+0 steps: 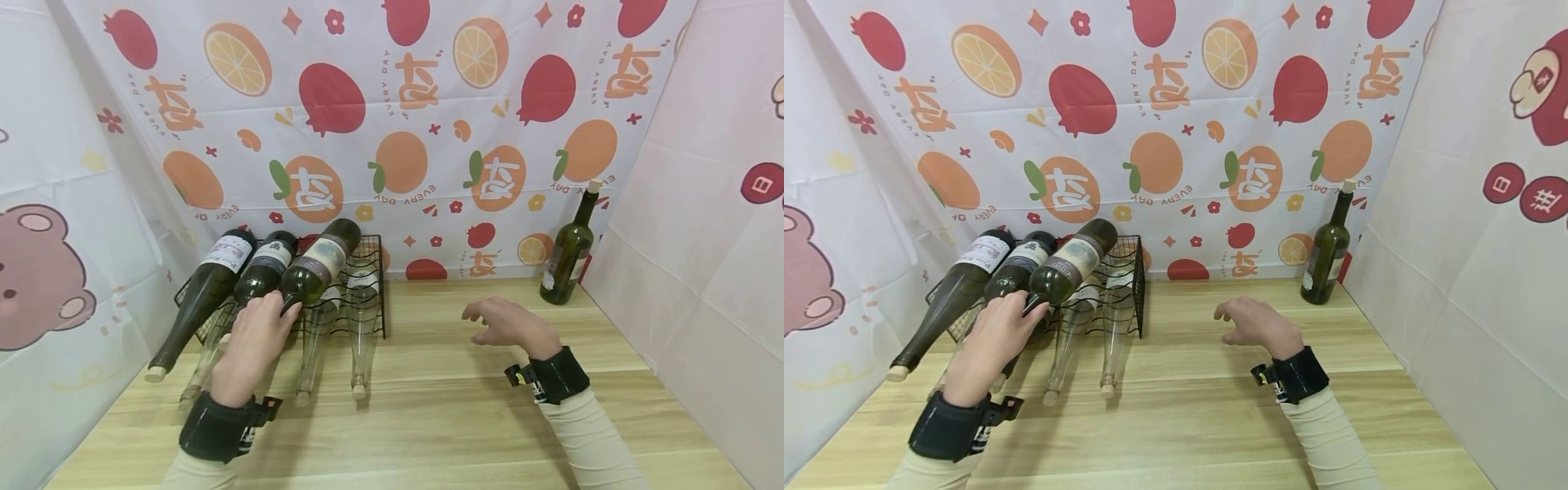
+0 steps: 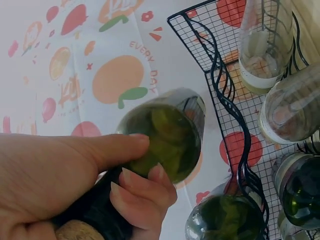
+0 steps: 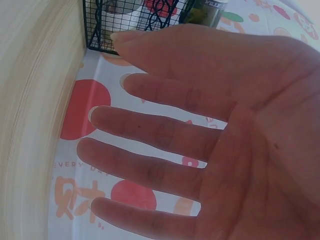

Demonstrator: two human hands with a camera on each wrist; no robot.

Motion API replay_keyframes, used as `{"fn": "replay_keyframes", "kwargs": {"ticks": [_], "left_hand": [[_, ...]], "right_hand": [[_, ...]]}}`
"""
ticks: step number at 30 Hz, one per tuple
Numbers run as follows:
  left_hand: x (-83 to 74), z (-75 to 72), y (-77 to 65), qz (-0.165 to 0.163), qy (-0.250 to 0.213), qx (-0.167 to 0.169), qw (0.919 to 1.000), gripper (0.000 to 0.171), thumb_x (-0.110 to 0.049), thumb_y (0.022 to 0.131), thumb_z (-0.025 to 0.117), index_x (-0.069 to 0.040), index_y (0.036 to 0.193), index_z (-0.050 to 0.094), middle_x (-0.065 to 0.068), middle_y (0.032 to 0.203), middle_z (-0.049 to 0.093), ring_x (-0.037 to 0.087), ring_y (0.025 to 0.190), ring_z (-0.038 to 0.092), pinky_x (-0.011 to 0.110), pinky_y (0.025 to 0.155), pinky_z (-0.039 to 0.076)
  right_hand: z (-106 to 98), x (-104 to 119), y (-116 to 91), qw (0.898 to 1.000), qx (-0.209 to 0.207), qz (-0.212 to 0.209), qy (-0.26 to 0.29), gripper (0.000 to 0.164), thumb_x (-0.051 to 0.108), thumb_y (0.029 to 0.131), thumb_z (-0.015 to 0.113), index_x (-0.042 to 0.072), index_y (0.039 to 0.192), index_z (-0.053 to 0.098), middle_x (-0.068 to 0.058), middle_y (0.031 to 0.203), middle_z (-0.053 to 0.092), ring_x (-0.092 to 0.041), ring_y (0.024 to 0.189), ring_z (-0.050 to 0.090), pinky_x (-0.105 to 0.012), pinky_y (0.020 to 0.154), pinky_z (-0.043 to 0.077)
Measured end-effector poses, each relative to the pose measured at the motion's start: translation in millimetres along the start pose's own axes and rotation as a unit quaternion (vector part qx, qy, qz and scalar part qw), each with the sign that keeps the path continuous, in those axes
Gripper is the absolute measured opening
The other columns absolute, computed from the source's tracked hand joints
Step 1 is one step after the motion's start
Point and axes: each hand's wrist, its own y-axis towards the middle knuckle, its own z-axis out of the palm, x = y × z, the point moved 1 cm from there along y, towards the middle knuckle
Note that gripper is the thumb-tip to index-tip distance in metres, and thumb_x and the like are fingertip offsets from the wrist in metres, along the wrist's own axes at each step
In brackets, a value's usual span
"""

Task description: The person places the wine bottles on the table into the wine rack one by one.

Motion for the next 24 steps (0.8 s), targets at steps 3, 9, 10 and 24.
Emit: {"fn": "replay_keyframes", "kwargs": {"ticks": [3,9,10,24], "left_hand": [[1.3,1.9,-0.8,-0.004,-0.001,-0.002,1.0000,0.035,-0.014,0.100,0.065,0.000,0.070,0.051,0.024,0.068,0.060,0.048,0.063,0.060,0.055,0.055,0.043],[4.2,5.5,-1.2,-0.025,0.006,0.009,0.9996,0.034,-0.014,0.100,0.062,0.001,0.071,0.053,0.028,0.072,0.063,0.052,0.067,0.062,0.058,0.058,0.045],[4.6,6.5,-1.2,-0.026,0.006,0.009,0.9996,0.034,-0.013,0.100,0.062,0.001,0.071,0.053,0.028,0.072,0.063,0.052,0.067,0.062,0.058,0.058,0.045],[3.6,24.5,0.9,-0.030,0.027,0.004,0.9992,0.029,-0.011,0.100,0.061,0.010,0.080,0.059,0.036,0.080,0.066,0.059,0.073,0.063,0.064,0.061,0.049]], "right_hand": [[0,0,0,1.000,0.001,0.001,0.003,0.038,0.015,0.088,0.079,0.007,0.124,0.071,-0.011,0.119,0.074,-0.030,0.106,0.072,-0.045,0.089,0.059],[0,-1,1,1.000,0.008,0.006,0.007,0.038,0.015,0.089,0.079,0.009,0.125,0.070,-0.011,0.121,0.074,-0.030,0.107,0.071,-0.045,0.089,0.059],[0,-1,1,1.000,0.009,0.007,0.007,0.038,0.016,0.089,0.079,0.009,0.125,0.070,-0.011,0.121,0.074,-0.030,0.107,0.071,-0.045,0.089,0.059],[-1,-1,0,1.000,0.020,0.012,0.005,0.038,0.017,0.090,0.079,0.009,0.126,0.070,-0.010,0.121,0.073,-0.029,0.108,0.070,-0.044,0.089,0.059]]}}
